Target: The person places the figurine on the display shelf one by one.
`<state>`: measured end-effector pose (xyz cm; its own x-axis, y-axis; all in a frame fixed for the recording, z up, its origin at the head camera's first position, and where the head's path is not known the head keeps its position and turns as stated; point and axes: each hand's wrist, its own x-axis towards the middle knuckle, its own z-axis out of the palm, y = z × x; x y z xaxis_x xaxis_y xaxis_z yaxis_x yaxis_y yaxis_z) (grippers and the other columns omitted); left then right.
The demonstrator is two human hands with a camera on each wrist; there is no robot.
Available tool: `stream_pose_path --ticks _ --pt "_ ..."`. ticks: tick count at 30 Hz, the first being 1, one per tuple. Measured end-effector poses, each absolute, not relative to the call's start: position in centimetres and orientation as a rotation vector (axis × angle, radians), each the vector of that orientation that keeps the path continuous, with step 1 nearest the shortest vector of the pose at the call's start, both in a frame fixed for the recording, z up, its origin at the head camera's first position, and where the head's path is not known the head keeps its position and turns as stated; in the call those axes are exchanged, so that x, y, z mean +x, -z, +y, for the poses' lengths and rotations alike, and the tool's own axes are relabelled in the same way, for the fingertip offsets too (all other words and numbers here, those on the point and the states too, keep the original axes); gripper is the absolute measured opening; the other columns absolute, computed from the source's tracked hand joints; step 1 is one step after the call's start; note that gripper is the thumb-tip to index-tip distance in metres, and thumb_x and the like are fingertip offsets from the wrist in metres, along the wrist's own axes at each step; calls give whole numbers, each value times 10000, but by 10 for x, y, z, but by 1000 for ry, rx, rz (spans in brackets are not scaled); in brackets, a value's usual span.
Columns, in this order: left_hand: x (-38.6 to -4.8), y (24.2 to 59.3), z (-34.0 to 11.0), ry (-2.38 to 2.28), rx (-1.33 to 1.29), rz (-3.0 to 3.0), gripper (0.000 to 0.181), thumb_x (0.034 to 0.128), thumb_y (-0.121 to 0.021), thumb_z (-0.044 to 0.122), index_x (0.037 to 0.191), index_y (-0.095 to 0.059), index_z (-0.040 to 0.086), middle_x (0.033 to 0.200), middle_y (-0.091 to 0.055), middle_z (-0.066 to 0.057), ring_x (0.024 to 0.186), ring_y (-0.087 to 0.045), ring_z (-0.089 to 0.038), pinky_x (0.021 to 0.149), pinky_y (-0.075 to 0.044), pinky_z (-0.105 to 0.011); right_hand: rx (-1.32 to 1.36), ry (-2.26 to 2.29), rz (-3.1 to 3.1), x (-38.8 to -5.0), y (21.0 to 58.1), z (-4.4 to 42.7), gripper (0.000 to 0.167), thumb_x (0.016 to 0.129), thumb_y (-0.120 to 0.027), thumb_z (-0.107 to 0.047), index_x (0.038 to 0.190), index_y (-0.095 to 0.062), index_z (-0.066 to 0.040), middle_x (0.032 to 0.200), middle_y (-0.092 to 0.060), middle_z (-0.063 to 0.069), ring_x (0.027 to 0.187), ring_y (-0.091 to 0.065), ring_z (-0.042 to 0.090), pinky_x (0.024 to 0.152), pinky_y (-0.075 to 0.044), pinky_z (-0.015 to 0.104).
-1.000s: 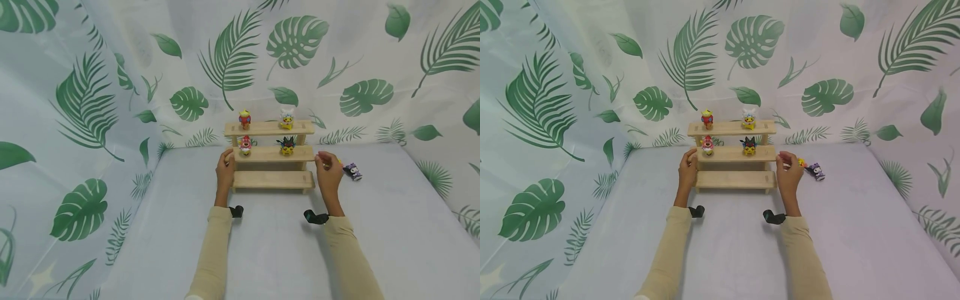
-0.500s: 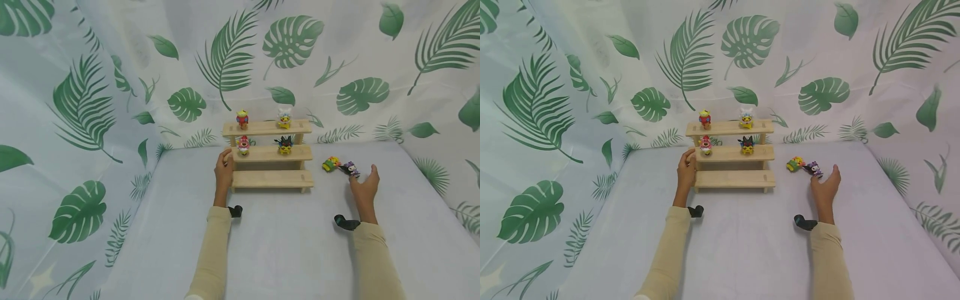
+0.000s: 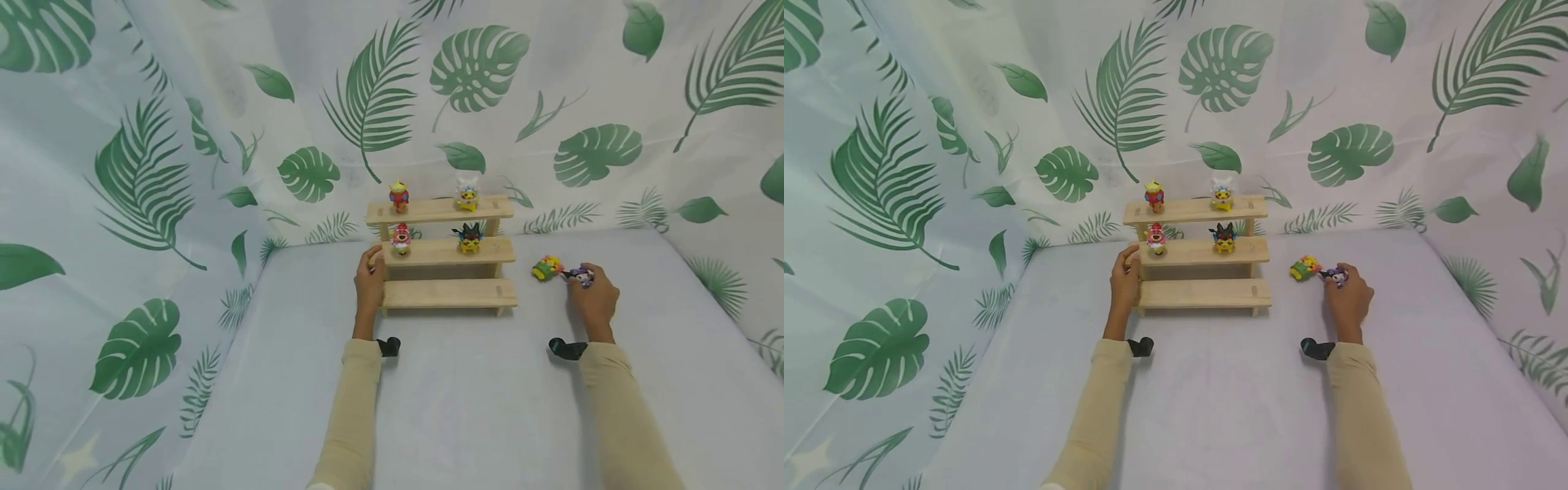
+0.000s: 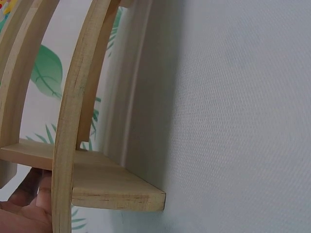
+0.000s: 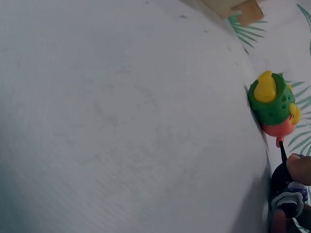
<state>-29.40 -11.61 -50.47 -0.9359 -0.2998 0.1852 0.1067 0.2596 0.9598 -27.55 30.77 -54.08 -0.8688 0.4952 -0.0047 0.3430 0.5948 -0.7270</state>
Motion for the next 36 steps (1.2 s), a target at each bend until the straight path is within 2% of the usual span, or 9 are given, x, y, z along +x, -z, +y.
stream_pose_path --ticks 5,10,14,18,22,27,30,32,36 --pt "-294 503 -114 1714 179 -2229 315 1016 -505 349 1298 -604 249 1346 -602 -54 1039 -647 -243 885 -521 -408 -868 -1228 -2443 -266 540 307 580 951 -566 -242 1468 -390 -46 1409 -483 252 1285 -450 407 1047 -354 519" --pt "-293 505 -114 1719 172 -2230 313 1016 -501 359 1296 -601 265 1149 -660 -103 865 -661 -251 714 -511 -327 -1041 -1634 -2126 -254 524 307 685 943 -589 -265 1535 -266 -144 1542 -325 122 1373 -383 199 1109 -369 280" --pt "-293 505 -115 1717 166 -2226 311 1015 -498 356 1293 -600 263 1208 -651 -76 907 -664 -230 737 -514 -320 -1126 -2026 -1751 -246 508 308 753 916 -666 -221 1532 -233 -209 1438 -418 5 1118 -548 57 795 -514 139" --pt "-294 505 -116 1705 157 -2227 317 1018 -487 346 1302 -592 255 1295 -627 -60 998 -655 -227 844 -531 -383 -1065 -2371 -1295 -241 502 310 639 827 -766 -71 1354 -418 -173 1086 -560 -64 772 -591 50 494 -465 220" --pt "-294 505 -116 1704 153 -2225 316 1021 -487 335 1305 -592 244 1304 -622 -70 1031 -647 -238 910 -520 -423 -967 -2599 -1023 -235 503 310 464 833 -761 -60 1168 -465 -183 942 -661 -23 753 -649 119 523 -455 280" --pt "-293 505 -116 1705 163 -2229 312 1020 -493 324 1305 -595 247 1298 -627 -68 1053 -643 -225 922 -514 -414 -850 -2732 -905 -224 509 305 244 911 -685 -199 1109 -563 -125 870 -709 57 786 -722 179 572 -497 273" --pt "-293 505 -116 1703 174 -2235 313 1019 -491 328 1305 -594 255 1230 -649 -84 1000 -651 -234 885 -520 -409 -859 -2749 -986 -221 509 298 317 917 -666 -310 1161 -559 -137 864 -731 44 743 -726 181 569 -523 259" --pt "-293 505 -116 1697 178 -2239 316 1019 -488 331 1306 -594 254 1233 -648 -83 1003 -648 -232 887 -519 -408 -846 -2752 -1050 -220 509 293 464 917 -657 -339 1305 -476 -160 873 -730 29 729 -720 181 587 -544 254" --pt "-293 505 -117 1705 180 -2238 315 1019 -493 324 1305 -595 240 1342 -605 -58 1094 -627 -231 934 -508 -418 -773 -2761 -1154 -219 510 283 693 898 -693 -266 1456 -284 -237 895 -715 24 755 -706 177 643 -568 255"
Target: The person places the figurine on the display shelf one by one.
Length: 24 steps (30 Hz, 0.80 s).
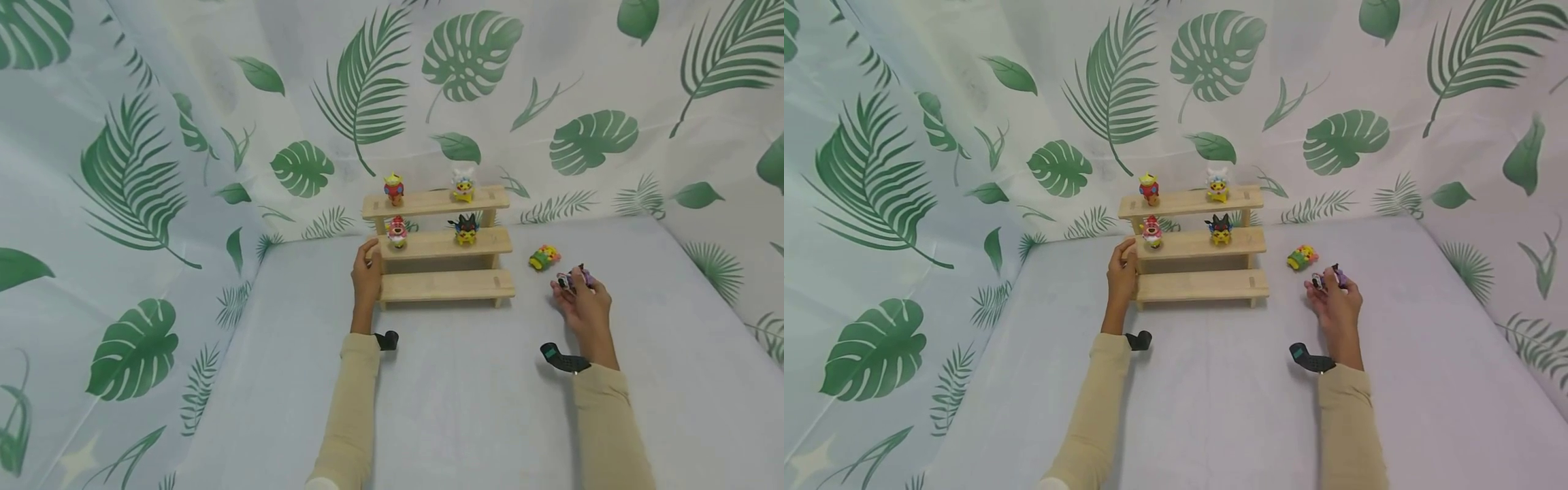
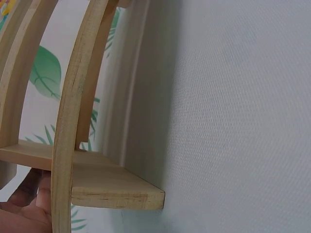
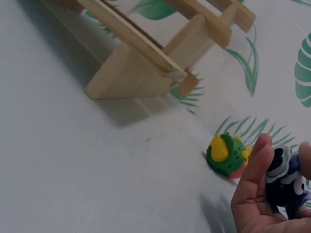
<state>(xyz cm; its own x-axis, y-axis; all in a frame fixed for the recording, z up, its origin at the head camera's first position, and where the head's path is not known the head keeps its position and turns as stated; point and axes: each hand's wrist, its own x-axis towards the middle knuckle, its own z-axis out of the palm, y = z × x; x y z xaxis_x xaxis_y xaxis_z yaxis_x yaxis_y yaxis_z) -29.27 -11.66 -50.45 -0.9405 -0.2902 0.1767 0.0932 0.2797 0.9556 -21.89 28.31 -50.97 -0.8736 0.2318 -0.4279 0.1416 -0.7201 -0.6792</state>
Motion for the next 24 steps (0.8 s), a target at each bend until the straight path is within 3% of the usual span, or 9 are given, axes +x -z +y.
stream_pose_path --ticks 5,12,18,21,24 --pt "-292 504 -117 1721 187 -2241 313 1019 -494 301 1309 -590 233 1400 -568 -62 1205 -586 -244 978 -491 -427 -577 -2697 -1500 -216 506 266 768 888 -712 -172 1487 -251 -308 937 -701 -34 815 -714 111 682 -563 216" --pt "-294 505 -117 1731 170 -2236 316 1019 -490 286 1315 -588 235 1430 -547 -37 1227 -583 -251 971 -499 -424 -23 -2455 -1902 -214 504 234 658 951 -598 -36 1505 -258 -138 1118 -555 18 884 -721 73 753 -557 184" --pt "-292 503 -117 1743 175 -2233 316 1017 -493 273 1316 -589 232 1424 -551 -49 1241 -572 -255 985 -491 -433 191 -2150 -2165 -217 500 195 606 951 -621 -84 1485 -336 -120 1158 -502 62 851 -707 40 736 -572 222" --pt "-292 502 -117 1737 178 -2232 317 1018 -493 284 1316 -589 236 1378 -582 -64 1182 -600 -248 964 -499 -428 283 -2050 -2240 -221 497 174 708 932 -645 -66 1525 -265 -138 1168 -558 162 851 -697 32 731 -573 232" --pt "-291 503 -117 1726 184 -2236 318 1017 -493 308 1313 -593 250 1205 -651 -105 1026 -637 -235 913 -515 -412 326 -1908 -2333 -224 496 155 802 900 -685 -52 1542 -212 -132 1118 -617 254 896 -694 100 740 -555 199"
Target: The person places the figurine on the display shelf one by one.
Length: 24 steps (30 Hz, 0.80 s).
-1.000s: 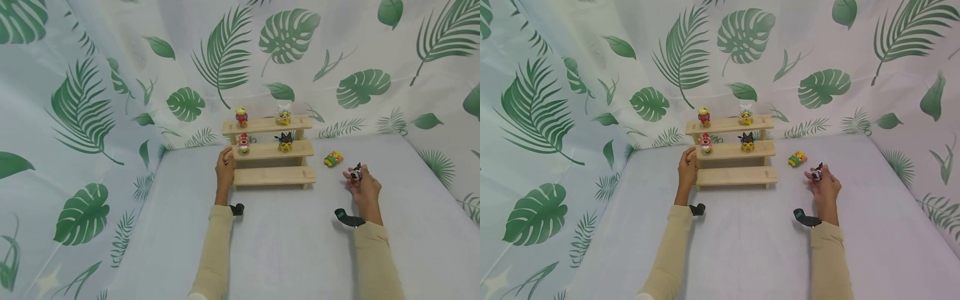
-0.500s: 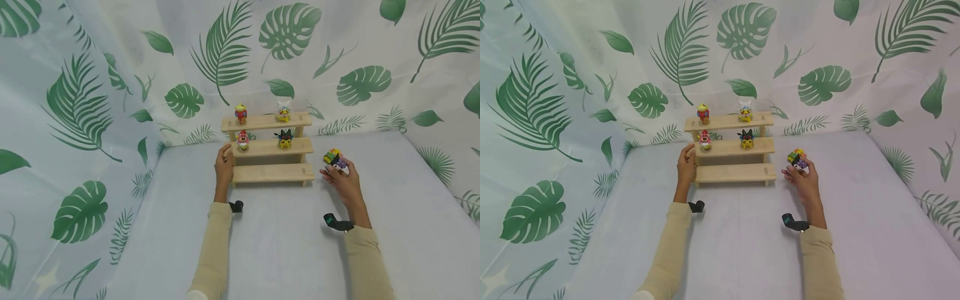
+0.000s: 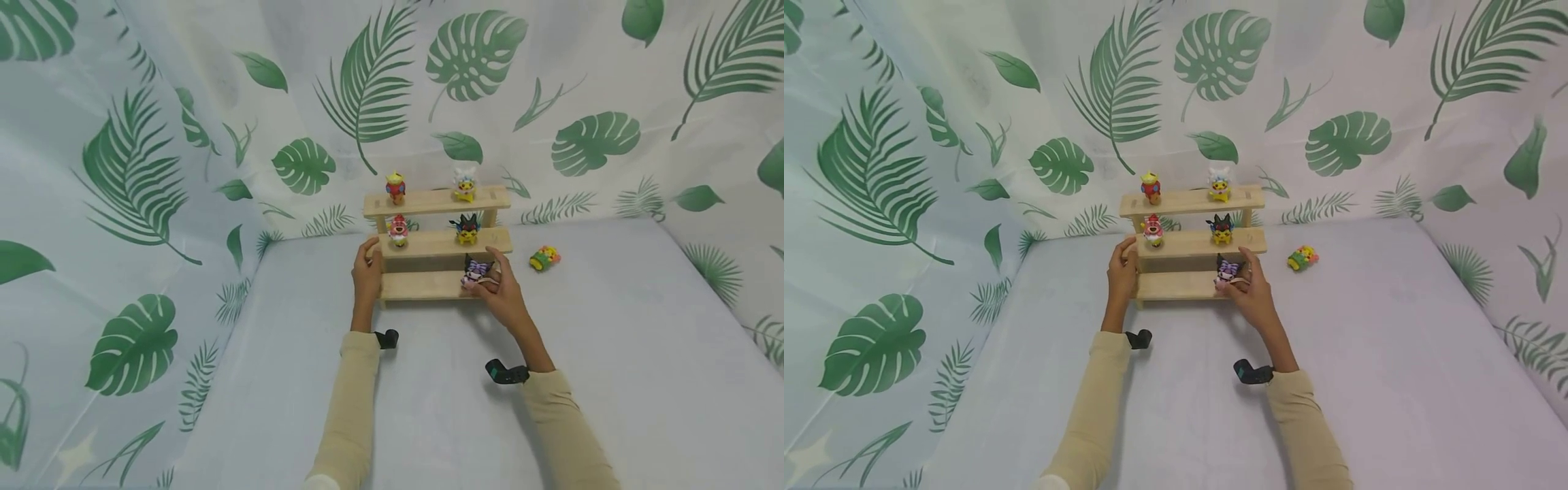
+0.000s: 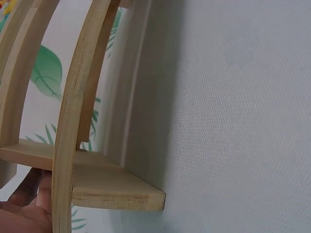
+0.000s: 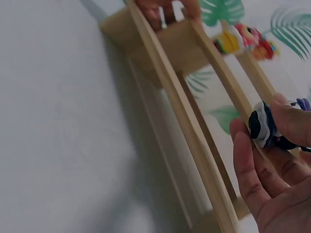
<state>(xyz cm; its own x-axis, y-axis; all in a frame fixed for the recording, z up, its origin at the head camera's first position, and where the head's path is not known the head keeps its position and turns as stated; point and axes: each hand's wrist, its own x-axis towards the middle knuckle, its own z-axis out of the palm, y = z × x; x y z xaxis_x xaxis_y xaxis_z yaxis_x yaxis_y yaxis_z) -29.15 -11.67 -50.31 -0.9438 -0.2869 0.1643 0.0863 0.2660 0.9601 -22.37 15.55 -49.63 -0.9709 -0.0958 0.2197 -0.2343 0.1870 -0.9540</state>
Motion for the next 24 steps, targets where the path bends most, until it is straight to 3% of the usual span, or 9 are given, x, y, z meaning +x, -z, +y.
stream_pose_path --ticks 3,6,13,19,24 --pt "-292 506 -117 1709 191 -2237 316 1015 -490 323 1305 -599 261 1052 -660 -119 896 -628 -199 871 -521 -387 339 -1754 -2423 -227 496 139 781 873 -720 -60 1511 -271 -80 1049 -653 270 972 -692 261 748 -528 168" --pt "-293 507 -117 1703 188 -2229 313 1015 -492 344 1299 -603 272 1072 -662 -89 868 -607 -129 832 -516 -329 358 -1668 -2460 -229 497 124 663 861 -739 -76 1425 -397 -17 1048 -668 262 1033 -662 371 745 -515 177" --pt "-291 506 -117 1795 175 -2205 321 1016 -481 407 1305 -586 314 812 -614 -237 589 -525 -169 463 -376 -246 343 -1618 -2509 -235 498 96 455 850 -756 -104 1250 -560 -11 1106 -681 228 971 -671 328 704 -531 252" --pt "-291 506 -117 1782 182 -2212 325 1017 -481 410 1312 -583 320 846 -612 -89 656 -580 -175 499 -415 -237 425 -1624 -2473 -244 506 74 451 823 -774 -69 1223 -578 4 1043 -694 233 925 -689 336 746 -566 343" --pt "-290 506 -118 1805 155 -2198 305 1021 -480 400 1301 -581 336 700 -556 -72 523 -485 -133 435 -369 -252 526 -1593 -2449 -251 517 55 444 808 -787 -78 1203 -597 -8 1027 -708 195 924 -685 295 779 -537 369"
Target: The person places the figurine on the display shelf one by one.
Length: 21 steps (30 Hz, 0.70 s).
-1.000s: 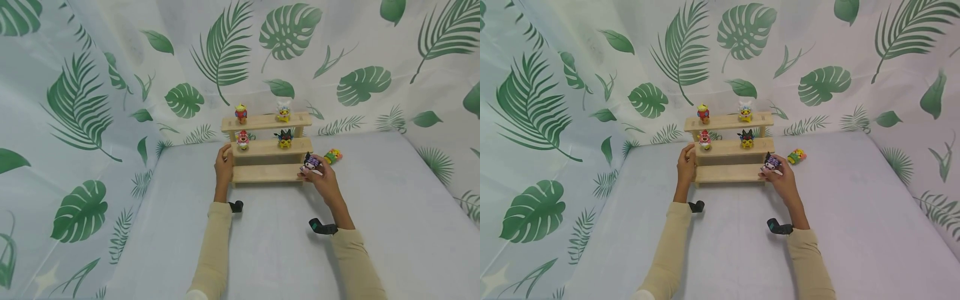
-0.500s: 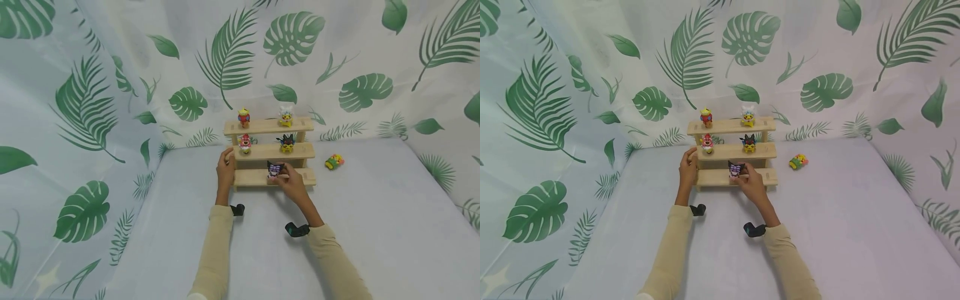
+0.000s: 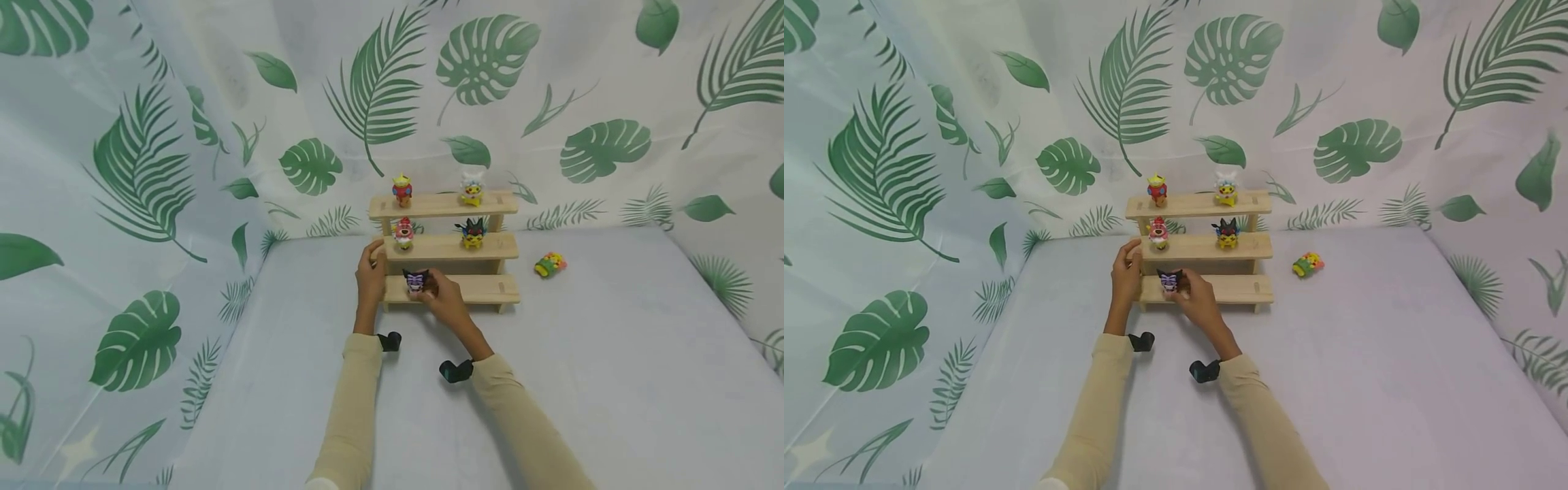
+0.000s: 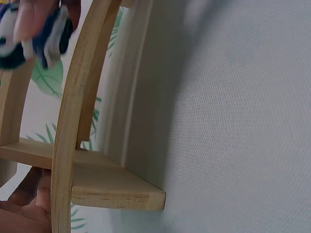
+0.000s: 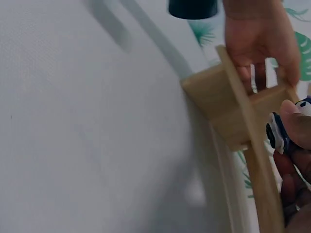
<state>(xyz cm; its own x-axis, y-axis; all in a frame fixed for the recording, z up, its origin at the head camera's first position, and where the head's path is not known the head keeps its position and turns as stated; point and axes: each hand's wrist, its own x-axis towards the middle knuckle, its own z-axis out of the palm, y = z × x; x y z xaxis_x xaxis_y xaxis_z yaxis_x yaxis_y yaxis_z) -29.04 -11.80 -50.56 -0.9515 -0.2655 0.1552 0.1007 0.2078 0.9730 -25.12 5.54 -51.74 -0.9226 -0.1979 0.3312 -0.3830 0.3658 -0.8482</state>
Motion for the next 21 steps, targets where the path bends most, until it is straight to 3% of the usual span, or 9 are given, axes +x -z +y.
stream_pose_path --ticks 3,5,9,11,13,21 --pt "-291 505 -118 1813 143 -2196 305 1021 -480 400 1299 -582 328 664 -534 -64 490 -452 -115 423 -358 -257 554 -1553 -2446 -255 521 48 449 801 -796 -94 1201 -605 -24 1044 -709 170 946 -680 282 839 -510 421" --pt "-291 505 -118 1798 140 -2199 310 1020 -484 399 1302 -585 319 728 -575 -68 537 -486 -112 458 -384 -254 546 -1526 -2451 -257 522 44 444 799 -802 -112 1194 -612 -41 1053 -709 156 964 -677 280 876 -495 451" --pt "-292 506 -118 1753 156 -2224 319 1018 -484 405 1307 -587 316 1079 -669 -66 736 -584 -127 582 -449 -255 509 -1462 -2490 -260 524 40 445 806 -803 -149 1201 -613 -74 1080 -711 136 1001 -668 279 903 -475 470" --pt "-292 506 -118 1742 166 -2233 317 1018 -483 406 1305 -587 320 1275 -627 -24 852 -617 -150 653 -472 -265 501 -1424 -2510 -261 524 39 451 811 -800 -164 1212 -610 -80 1095 -711 134 1011 -666 277 892 -475 466" --pt "-293 507 -119 1738 169 -2241 318 1017 -482 414 1304 -585 323 1369 -583 1 941 -637 -176 697 -489 -289 501 -1402 -2518 -261 524 39 455 817 -796 -169 1222 -608 -84 1107 -710 137 1016 -667 280 874 -478 466" --pt "-292 508 -119 1712 163 -2257 326 1019 -474 412 1312 -581 313 1457 -516 24 1239 -577 -260 956 -507 -442 474 -1355 -2578 -261 521 38 474 827 -786 -221 1246 -604 -95 1139 -705 145 1051 -657 299 880 -478 487"
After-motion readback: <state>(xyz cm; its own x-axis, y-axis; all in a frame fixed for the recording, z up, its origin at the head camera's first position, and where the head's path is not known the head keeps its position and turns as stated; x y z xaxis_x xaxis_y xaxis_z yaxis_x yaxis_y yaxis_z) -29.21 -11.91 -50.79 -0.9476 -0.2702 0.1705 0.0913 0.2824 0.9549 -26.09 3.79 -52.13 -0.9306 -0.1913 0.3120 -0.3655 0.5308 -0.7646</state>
